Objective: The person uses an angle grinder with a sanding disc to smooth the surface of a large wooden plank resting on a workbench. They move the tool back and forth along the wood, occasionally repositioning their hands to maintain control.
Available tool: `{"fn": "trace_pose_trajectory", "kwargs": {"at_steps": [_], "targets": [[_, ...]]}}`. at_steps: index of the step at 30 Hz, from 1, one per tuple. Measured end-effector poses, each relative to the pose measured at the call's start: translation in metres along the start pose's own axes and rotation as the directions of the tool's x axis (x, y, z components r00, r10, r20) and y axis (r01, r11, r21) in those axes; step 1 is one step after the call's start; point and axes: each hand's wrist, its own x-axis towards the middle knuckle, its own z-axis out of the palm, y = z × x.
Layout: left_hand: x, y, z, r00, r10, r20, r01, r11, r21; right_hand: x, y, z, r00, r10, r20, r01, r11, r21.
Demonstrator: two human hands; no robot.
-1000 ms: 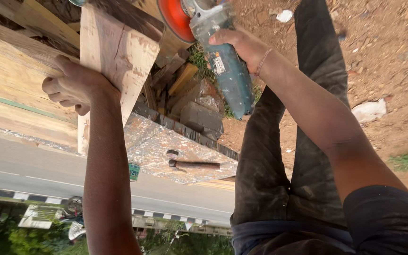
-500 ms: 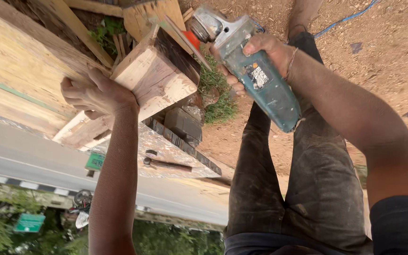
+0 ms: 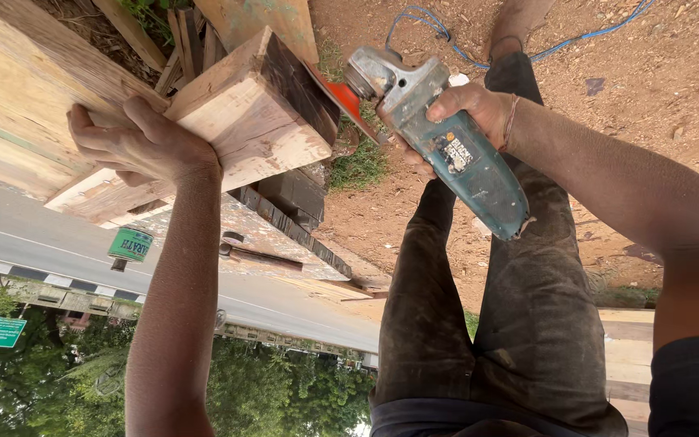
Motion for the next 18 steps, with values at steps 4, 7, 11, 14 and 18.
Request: {"fn": "trace_pose_trajectory", "kwargs": {"at_steps": [4, 7, 11, 14, 18], "targets": [[0.002, -0.001, 0.002, 0.999, -0.035, 0.009, 0.035, 0.999, -0.005, -0.017, 0.033, -0.019, 0.997, -0.04, -0.068, 0.041, 0.999, 0.023], [-0.002, 0.0, 0.002, 0.999, -0.041, -0.016, 0.042, 0.998, 0.043, -0.032, 0.064, -0.025, 0.932, 0.016, -0.363, -0.043, 0.997, -0.067], [0.002, 0.0, 0.0, 0.999, -0.008, -0.045, 0.013, 0.995, 0.097, -0.05, 0.092, -0.011, 0.832, 0.096, -0.547, -0.064, 0.995, 0.078], [-0.001, -0.009, 0.001, 0.999, 0.023, -0.049, -0.015, 0.987, 0.157, -0.072, 0.092, 0.018, 0.702, -0.172, -0.691, 0.044, 0.979, -0.199], [0.007, -0.017, 0.014, 0.994, -0.004, -0.112, 0.027, 0.979, 0.201, -0.078, 0.077, 0.075, 0.676, -0.578, -0.457, 0.099, 0.686, -0.721]]}}
